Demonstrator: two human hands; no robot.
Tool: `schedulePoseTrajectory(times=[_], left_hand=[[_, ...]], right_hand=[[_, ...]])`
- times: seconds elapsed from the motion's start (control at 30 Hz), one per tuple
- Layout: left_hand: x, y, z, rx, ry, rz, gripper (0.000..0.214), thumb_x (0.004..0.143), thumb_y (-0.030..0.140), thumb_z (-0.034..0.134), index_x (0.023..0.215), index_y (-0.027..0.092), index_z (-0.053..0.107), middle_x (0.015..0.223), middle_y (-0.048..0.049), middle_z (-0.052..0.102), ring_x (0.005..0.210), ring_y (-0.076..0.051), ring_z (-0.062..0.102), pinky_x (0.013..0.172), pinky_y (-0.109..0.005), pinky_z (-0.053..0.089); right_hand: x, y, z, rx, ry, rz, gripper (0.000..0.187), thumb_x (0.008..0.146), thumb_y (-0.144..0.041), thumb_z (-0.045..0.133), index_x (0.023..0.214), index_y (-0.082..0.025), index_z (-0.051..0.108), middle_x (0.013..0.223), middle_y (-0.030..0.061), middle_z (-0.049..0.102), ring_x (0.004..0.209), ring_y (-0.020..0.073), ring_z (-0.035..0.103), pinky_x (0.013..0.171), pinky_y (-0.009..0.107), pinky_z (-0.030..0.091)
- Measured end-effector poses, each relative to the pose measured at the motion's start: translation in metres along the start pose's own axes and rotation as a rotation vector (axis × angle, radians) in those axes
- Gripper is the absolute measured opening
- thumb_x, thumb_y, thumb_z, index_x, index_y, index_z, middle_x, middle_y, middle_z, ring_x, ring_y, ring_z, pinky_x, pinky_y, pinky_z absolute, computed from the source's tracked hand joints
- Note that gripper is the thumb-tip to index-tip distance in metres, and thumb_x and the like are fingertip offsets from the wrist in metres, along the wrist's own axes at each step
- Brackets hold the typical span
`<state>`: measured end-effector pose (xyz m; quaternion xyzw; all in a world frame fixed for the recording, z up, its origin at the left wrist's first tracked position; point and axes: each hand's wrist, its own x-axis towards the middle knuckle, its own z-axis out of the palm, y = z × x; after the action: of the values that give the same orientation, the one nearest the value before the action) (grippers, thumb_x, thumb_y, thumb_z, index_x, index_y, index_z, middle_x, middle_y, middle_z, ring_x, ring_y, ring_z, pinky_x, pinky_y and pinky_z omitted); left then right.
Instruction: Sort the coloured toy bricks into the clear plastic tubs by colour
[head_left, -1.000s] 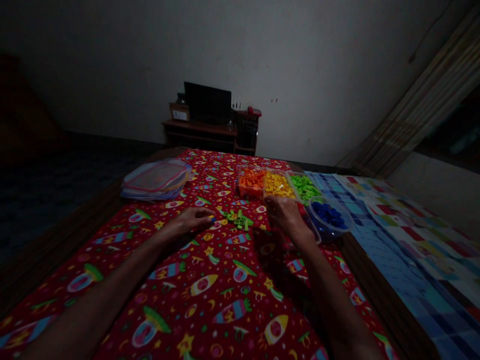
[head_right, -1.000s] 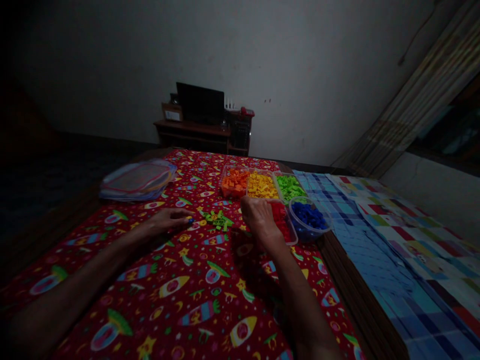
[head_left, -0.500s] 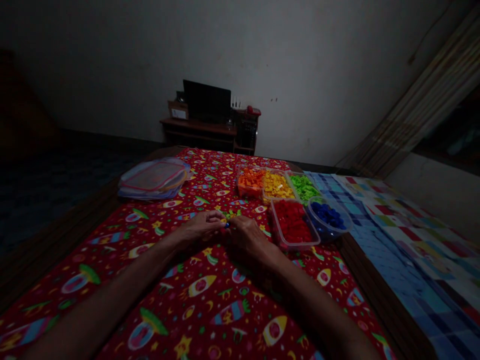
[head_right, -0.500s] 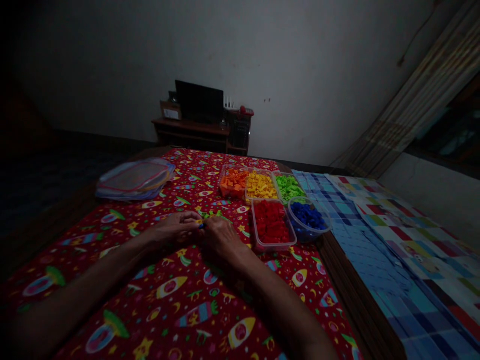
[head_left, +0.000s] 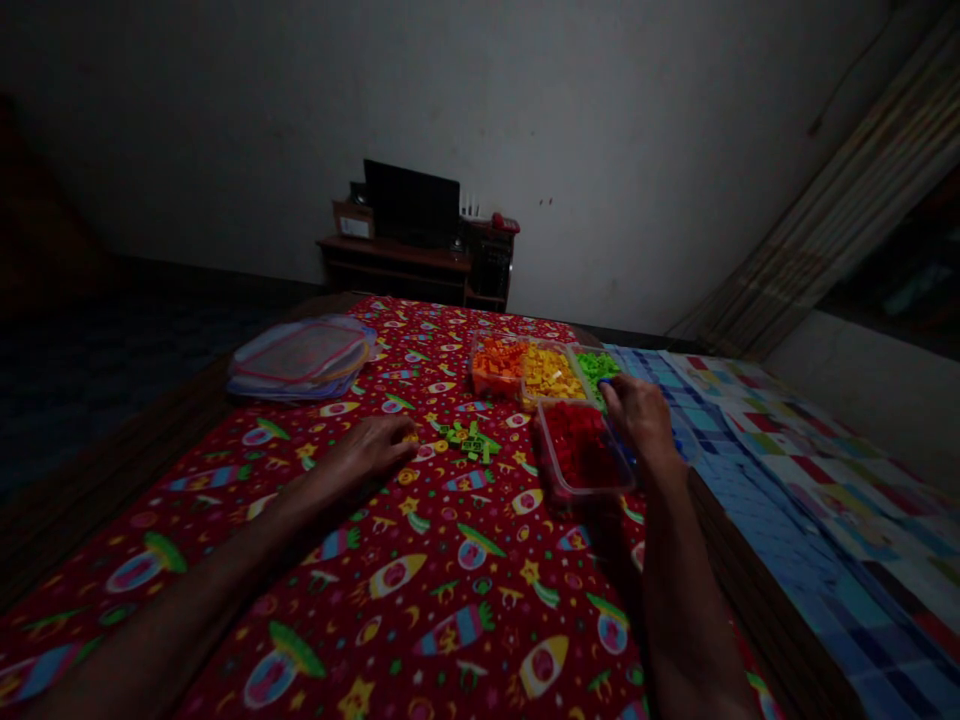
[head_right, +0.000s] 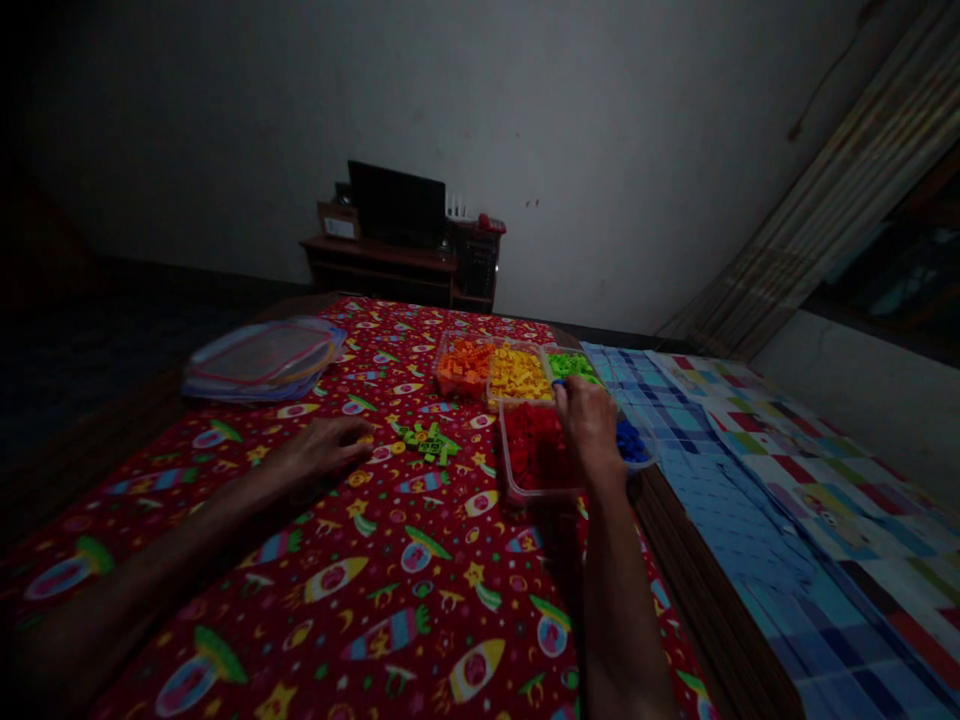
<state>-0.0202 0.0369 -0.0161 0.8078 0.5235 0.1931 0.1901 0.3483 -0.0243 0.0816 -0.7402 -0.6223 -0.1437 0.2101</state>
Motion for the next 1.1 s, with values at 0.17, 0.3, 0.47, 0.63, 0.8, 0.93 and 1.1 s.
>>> schedulePoseTrajectory(times=[0.17, 0.3, 0.47, 0.63, 0.8, 0.93, 1.1], left_hand=[[-0.001, 0.007, 0.006, -0.013, 0.023, 0.002, 0.029, 0.074, 0.041, 0.051, 0.089, 0.021, 0.065, 0.092, -0.0071, 0.07, 0.085, -0.025, 0.062, 0.074, -0.03, 0.045], [0.002, 0.006, 0.006, -0.008, 0.062, -0.01, 0.039, 0.074, 0.04, 0.051, 0.104, 0.019, 0.062, 0.098, -0.0099, 0.068, 0.089, -0.027, 0.061, 0.078, -0.033, 0.046], [0.004, -0.003, 0.0, 0.026, 0.101, 0.058, 0.026, 0.073, 0.044, 0.054, 0.077, 0.02, 0.063, 0.089, -0.009, 0.066, 0.079, -0.024, 0.06, 0.07, -0.03, 0.044], [0.0, 0.001, 0.005, 0.003, -0.123, 0.071, 0.019, 0.073, 0.038, 0.056, 0.073, 0.022, 0.066, 0.074, -0.0048, 0.066, 0.069, -0.022, 0.06, 0.061, -0.029, 0.038], [-0.002, -0.007, 0.021, 0.0, -0.074, 0.128, 0.018, 0.077, 0.03, 0.051, 0.077, 0.02, 0.066, 0.076, -0.0052, 0.067, 0.071, -0.021, 0.06, 0.063, -0.028, 0.038], [0.0, -0.008, 0.022, -0.034, -0.047, 0.117, 0.02, 0.078, 0.033, 0.051, 0.074, 0.02, 0.065, 0.07, -0.0035, 0.066, 0.064, -0.019, 0.058, 0.058, -0.027, 0.038], [0.001, 0.009, 0.018, -0.188, 0.023, 0.05, 0.024, 0.072, 0.042, 0.059, 0.069, 0.019, 0.064, 0.061, -0.0009, 0.063, 0.054, -0.016, 0.055, 0.052, -0.025, 0.038]], right_hand=[[-0.002, 0.051, -0.012, -0.205, -0.192, 0.268, 0.028, 0.086, -0.03, 0.049, 0.082, -0.016, 0.073, 0.087, 0.0163, 0.07, 0.079, 0.0248, 0.064, 0.064, 0.031, 0.042], [-0.004, 0.062, -0.016, -0.181, -0.181, 0.292, 0.025, 0.084, -0.026, 0.053, 0.096, -0.015, 0.072, 0.102, 0.0158, 0.069, 0.095, 0.0257, 0.063, 0.074, 0.032, 0.045], [0.0, 0.029, -0.008, 0.006, 0.04, 0.056, 0.031, 0.091, -0.023, 0.041, 0.099, -0.018, 0.071, 0.094, 0.0118, 0.071, 0.088, 0.0234, 0.064, 0.076, 0.031, 0.044], [-0.012, -0.061, 0.028, 0.158, -0.113, -0.321, 0.029, 0.09, -0.016, 0.041, 0.094, -0.018, 0.069, 0.085, 0.0094, 0.07, 0.075, 0.0192, 0.063, 0.065, 0.027, 0.039], [-0.018, -0.132, 0.075, 0.155, -0.315, -0.553, 0.024, 0.091, -0.016, 0.044, 0.093, -0.015, 0.068, 0.09, 0.0106, 0.069, 0.082, 0.0198, 0.062, 0.068, 0.027, 0.039], [-0.01, -0.148, 0.099, 0.072, -0.409, -0.517, 0.028, 0.088, -0.015, 0.048, 0.112, -0.011, 0.062, 0.107, 0.0151, 0.065, 0.099, 0.0228, 0.06, 0.078, 0.028, 0.042], [-0.012, -0.144, 0.105, 0.111, -0.405, -0.454, 0.027, 0.087, -0.016, 0.049, 0.11, -0.011, 0.062, 0.106, 0.0164, 0.065, 0.101, 0.0246, 0.058, 0.082, 0.031, 0.042]])
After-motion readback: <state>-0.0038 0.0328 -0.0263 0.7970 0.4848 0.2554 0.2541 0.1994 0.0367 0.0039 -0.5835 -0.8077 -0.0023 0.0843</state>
